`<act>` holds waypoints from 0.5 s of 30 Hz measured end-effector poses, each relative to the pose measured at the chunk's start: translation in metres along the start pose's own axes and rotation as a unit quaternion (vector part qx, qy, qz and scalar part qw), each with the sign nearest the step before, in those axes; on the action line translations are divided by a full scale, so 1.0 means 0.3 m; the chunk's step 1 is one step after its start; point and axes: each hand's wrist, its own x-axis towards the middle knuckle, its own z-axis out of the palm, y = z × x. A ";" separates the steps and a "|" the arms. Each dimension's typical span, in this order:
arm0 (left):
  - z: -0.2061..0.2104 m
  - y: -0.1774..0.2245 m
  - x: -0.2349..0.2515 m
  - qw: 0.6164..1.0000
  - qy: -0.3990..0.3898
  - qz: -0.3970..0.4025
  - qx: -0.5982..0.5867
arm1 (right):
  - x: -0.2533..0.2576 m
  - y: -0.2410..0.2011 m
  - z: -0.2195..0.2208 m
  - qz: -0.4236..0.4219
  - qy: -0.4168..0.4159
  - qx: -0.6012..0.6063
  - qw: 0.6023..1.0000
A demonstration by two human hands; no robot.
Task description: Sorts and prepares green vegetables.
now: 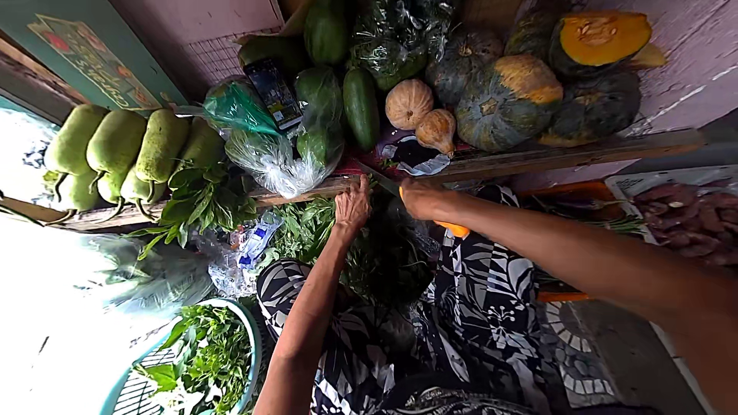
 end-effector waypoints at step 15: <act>-0.003 -0.040 -0.014 0.987 0.039 -0.116 -0.105 | -0.006 0.137 0.156 0.005 0.080 0.129 0.988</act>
